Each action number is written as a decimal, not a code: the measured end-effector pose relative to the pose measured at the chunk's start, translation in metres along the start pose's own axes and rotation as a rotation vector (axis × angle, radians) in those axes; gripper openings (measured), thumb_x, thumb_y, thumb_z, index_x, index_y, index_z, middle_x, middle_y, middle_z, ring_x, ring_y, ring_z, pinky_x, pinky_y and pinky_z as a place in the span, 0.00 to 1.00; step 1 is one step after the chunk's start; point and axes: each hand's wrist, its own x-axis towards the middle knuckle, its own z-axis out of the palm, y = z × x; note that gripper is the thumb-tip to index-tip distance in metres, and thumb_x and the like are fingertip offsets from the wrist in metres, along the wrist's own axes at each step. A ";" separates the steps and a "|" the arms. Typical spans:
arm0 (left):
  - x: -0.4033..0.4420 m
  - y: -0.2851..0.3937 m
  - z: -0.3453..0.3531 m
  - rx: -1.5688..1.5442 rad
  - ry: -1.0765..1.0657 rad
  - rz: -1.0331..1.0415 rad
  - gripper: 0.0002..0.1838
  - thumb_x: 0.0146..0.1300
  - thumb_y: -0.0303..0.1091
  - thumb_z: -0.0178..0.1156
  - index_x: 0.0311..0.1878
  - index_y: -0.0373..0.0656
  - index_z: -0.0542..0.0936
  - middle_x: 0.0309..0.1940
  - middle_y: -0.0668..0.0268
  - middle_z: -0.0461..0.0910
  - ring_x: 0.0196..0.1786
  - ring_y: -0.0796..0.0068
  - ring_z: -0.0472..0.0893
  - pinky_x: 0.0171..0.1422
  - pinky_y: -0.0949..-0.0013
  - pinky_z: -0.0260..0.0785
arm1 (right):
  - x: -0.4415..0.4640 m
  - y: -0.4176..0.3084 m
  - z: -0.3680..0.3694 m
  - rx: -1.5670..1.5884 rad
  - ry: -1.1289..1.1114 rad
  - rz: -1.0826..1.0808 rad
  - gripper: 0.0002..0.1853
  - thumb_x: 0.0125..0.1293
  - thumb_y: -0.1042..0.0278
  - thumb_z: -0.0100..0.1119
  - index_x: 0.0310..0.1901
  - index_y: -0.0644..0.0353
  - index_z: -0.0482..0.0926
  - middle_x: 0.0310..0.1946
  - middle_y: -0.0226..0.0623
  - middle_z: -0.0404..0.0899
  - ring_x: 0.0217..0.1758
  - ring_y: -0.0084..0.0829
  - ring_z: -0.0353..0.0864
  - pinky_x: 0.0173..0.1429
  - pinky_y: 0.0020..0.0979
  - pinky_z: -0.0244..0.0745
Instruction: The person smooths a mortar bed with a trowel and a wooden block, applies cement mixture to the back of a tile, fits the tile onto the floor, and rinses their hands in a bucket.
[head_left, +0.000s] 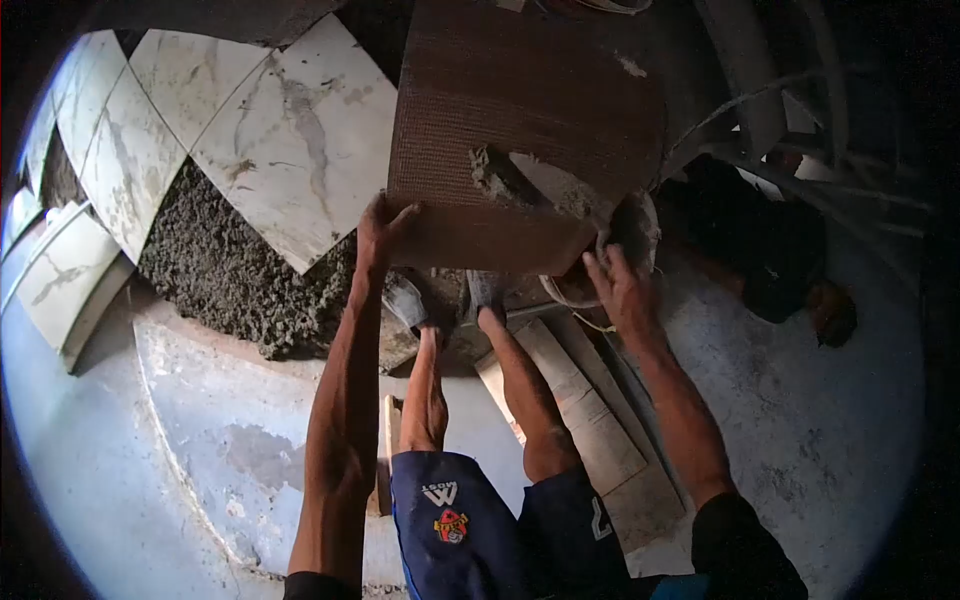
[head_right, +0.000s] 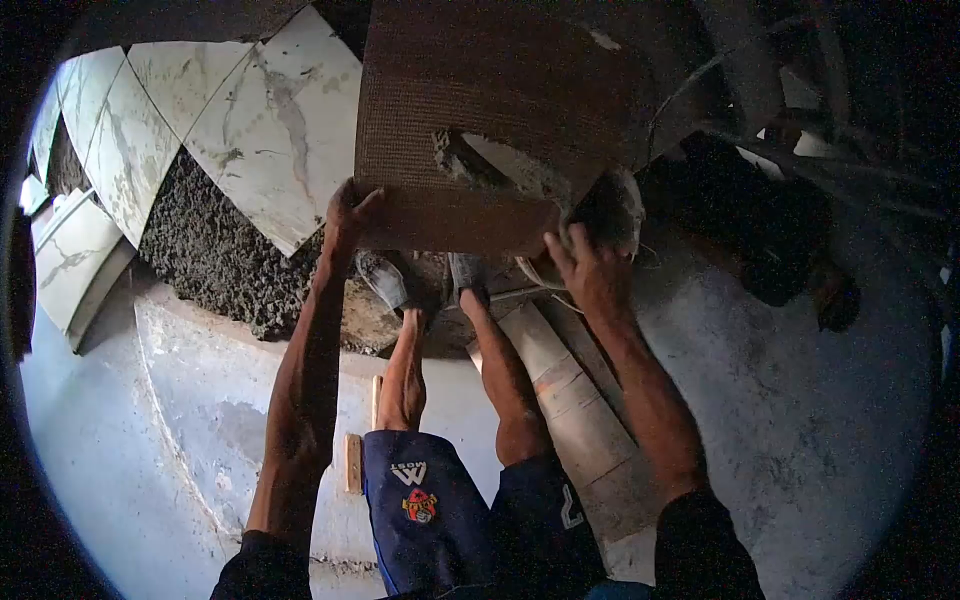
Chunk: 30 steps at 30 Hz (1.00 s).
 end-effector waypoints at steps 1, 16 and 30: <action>0.003 -0.004 0.001 -0.056 -0.023 0.007 0.19 0.53 0.41 0.63 0.40 0.35 0.74 0.30 0.64 0.78 0.33 0.79 0.75 0.37 0.71 0.69 | 0.004 0.013 0.001 -0.008 0.001 -0.003 0.13 0.61 0.56 0.53 0.36 0.58 0.72 0.21 0.40 0.74 0.19 0.37 0.75 0.21 0.35 0.69; -0.005 0.006 0.003 -0.091 -0.038 0.030 0.17 0.54 0.37 0.61 0.40 0.33 0.73 0.31 0.63 0.77 0.34 0.79 0.74 0.38 0.74 0.68 | 0.113 -0.007 0.000 -0.362 0.076 -0.165 0.16 0.56 0.52 0.56 0.25 0.58 0.75 0.16 0.44 0.76 0.19 0.40 0.77 0.20 0.36 0.71; 0.001 0.005 0.002 -0.207 -0.057 -0.019 0.16 0.55 0.35 0.61 0.41 0.34 0.72 0.33 0.64 0.76 0.34 0.78 0.74 0.38 0.74 0.68 | 0.126 0.089 -0.020 0.549 0.025 0.699 0.22 0.61 0.46 0.47 0.26 0.61 0.71 0.14 0.35 0.70 0.12 0.31 0.69 0.17 0.33 0.65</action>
